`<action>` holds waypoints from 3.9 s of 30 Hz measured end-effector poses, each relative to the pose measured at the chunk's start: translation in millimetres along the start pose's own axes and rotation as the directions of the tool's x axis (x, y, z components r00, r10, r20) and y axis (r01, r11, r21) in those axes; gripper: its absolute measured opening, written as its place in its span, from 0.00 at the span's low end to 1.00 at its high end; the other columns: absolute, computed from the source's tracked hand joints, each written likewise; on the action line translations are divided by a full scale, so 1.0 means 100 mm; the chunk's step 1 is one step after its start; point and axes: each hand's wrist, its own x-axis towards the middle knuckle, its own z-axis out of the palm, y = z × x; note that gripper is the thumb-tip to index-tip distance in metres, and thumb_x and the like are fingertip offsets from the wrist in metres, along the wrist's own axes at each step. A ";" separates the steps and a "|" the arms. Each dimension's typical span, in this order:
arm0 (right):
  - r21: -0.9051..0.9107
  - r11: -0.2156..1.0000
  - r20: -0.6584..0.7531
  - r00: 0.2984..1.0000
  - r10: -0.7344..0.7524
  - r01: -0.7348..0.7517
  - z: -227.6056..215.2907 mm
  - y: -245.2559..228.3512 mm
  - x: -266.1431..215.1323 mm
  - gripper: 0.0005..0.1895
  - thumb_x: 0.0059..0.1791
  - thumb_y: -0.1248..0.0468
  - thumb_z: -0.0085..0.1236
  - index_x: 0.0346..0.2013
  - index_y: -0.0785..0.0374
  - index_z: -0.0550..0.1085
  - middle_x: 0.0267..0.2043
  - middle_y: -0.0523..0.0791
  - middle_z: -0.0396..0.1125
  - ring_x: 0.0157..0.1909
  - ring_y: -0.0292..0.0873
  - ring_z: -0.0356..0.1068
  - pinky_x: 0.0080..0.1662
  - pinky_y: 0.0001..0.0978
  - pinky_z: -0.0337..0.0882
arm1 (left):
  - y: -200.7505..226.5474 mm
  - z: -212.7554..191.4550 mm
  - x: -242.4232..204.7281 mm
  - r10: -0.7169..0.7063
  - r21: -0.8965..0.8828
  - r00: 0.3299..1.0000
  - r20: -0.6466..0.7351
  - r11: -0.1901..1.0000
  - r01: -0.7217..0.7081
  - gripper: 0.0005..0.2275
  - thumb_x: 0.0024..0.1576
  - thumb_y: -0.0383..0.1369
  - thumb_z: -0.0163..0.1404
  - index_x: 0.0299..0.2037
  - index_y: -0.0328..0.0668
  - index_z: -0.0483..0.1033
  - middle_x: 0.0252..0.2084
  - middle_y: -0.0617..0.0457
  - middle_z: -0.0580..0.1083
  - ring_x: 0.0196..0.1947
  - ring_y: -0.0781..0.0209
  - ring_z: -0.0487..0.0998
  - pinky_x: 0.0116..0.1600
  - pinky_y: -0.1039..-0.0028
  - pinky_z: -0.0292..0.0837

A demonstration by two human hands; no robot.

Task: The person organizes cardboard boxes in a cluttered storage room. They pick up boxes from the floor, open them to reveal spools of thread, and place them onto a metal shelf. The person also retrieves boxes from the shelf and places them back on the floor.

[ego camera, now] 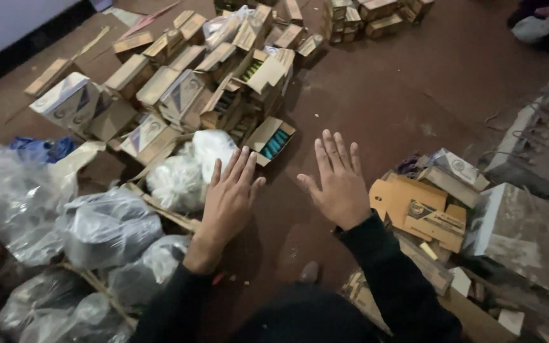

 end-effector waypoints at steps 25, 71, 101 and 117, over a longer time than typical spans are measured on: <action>-0.088 0.939 0.015 0.942 0.334 -0.331 0.12 3.12 2.09 0.39 0.58 0.39 0.37 0.75 0.63 0.55 0.80 0.53 0.46 0.80 0.55 0.44 0.76 0.54 0.41 | 0.84 1.77 4.16 0.292 -0.157 0.956 -0.043 0.943 -0.295 0.27 0.67 0.51 0.40 0.71 0.47 0.65 0.76 0.42 0.58 0.76 0.45 0.56 0.77 0.48 0.45; -0.085 0.903 0.181 0.885 0.429 -0.421 0.92 9.62 8.16 0.35 0.59 0.46 0.38 0.76 0.61 0.54 0.81 0.52 0.45 0.81 0.53 0.42 0.77 0.53 0.40 | 1.98 4.87 12.65 0.331 -0.166 0.940 0.086 0.935 -0.314 0.26 0.64 0.43 0.47 0.73 0.47 0.63 0.77 0.42 0.57 0.77 0.44 0.55 0.76 0.46 0.48; 0.031 0.974 0.315 0.927 0.202 -0.223 2.10 13.21 11.42 0.40 0.56 0.45 0.48 0.77 0.62 0.51 0.81 0.55 0.39 0.80 0.58 0.40 0.75 0.58 0.44 | 2.79 6.90 16.72 0.239 -0.252 0.941 0.239 0.951 -0.178 0.30 0.65 0.47 0.48 0.75 0.42 0.57 0.78 0.35 0.49 0.77 0.40 0.54 0.74 0.37 0.46; 0.100 0.994 0.503 0.864 -0.012 -0.045 2.45 14.47 12.37 0.38 0.57 0.48 0.47 0.77 0.63 0.50 0.82 0.54 0.36 0.81 0.57 0.37 0.75 0.58 0.40 | 3.26 7.69 17.90 0.078 -0.223 0.927 0.366 0.975 0.005 0.31 0.66 0.49 0.44 0.76 0.43 0.54 0.79 0.38 0.47 0.78 0.42 0.49 0.75 0.37 0.41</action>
